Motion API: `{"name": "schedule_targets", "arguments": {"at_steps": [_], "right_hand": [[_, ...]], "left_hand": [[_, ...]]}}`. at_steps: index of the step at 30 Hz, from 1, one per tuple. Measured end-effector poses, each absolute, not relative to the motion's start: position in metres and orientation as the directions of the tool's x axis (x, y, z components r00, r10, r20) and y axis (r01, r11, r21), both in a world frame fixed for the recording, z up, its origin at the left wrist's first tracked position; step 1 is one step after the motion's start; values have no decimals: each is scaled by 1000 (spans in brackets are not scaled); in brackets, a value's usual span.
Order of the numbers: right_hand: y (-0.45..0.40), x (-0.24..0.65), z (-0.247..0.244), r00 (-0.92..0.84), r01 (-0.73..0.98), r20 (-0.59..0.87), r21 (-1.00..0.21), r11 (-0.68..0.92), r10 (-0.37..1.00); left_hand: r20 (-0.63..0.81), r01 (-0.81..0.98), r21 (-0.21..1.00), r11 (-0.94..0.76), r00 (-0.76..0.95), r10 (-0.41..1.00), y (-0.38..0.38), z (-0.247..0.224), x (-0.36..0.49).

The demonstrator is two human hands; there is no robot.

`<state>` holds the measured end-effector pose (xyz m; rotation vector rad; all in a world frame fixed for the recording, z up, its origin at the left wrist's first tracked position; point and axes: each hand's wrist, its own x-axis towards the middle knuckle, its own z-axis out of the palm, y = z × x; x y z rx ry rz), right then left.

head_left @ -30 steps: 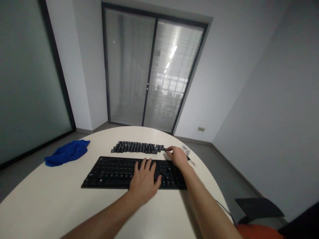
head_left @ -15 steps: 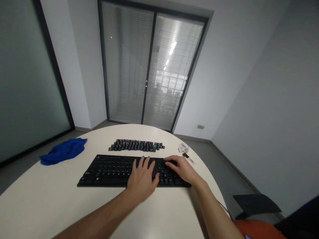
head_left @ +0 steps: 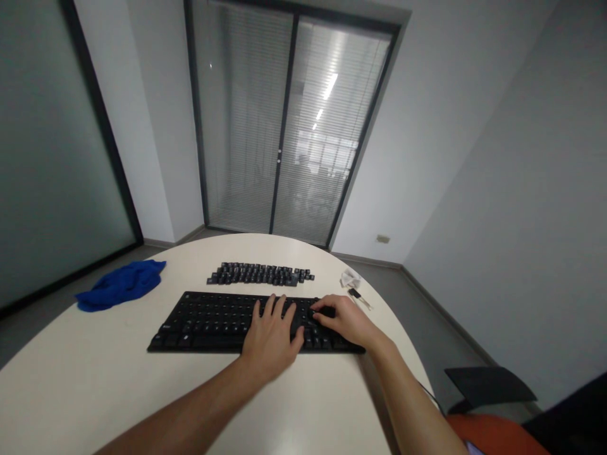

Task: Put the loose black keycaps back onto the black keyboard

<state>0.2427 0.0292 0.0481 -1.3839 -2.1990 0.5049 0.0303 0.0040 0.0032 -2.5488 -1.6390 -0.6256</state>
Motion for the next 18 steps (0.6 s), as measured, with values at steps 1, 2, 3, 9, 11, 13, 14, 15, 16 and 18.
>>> {"name": "schedule_targets", "arguments": {"at_steps": [1, 2, 3, 9, 11, 13, 14, 15, 16, 18], "right_hand": [[29, 242, 49, -363, 729, 203, -545, 413, 909], [29, 242, 49, -359, 733, 202, -544, 409, 911], [28, 242, 49, -356, 736, 203, -540, 407, 912], [30, 241, 48, -371, 733, 204, -535, 421, 906], [30, 241, 48, -372, 730, 209, -537, 424, 905], [30, 241, 48, -376, 730, 210, -532, 428, 903], [30, 241, 49, -374, 731, 211, -532, 427, 903], [29, 240, 49, -369, 731, 210, -536, 422, 905], [29, 240, 49, -362, 730, 207, -543, 415, 909], [29, 241, 49, -348, 723, 198, -565, 396, 917]], "left_hand": [[355, 881, 177, -438, 358, 864, 4, 3, 30], [354, 881, 177, -438, 359, 864, 4, 4, 30], [356, 881, 177, -439, 359, 863, 4, 4, 31], [368, 880, 172, -444, 360, 857, 4, 3, 31], [375, 879, 171, -445, 360, 854, 4, 2, 30], [382, 879, 168, -446, 358, 852, 4, 2, 30], [386, 879, 167, -446, 358, 850, 4, 1, 30], [387, 879, 166, -446, 358, 850, 5, 1, 30], [388, 880, 166, -446, 357, 850, 5, 1, 30], [388, 880, 166, -445, 357, 850, 5, 0, 30]]}}
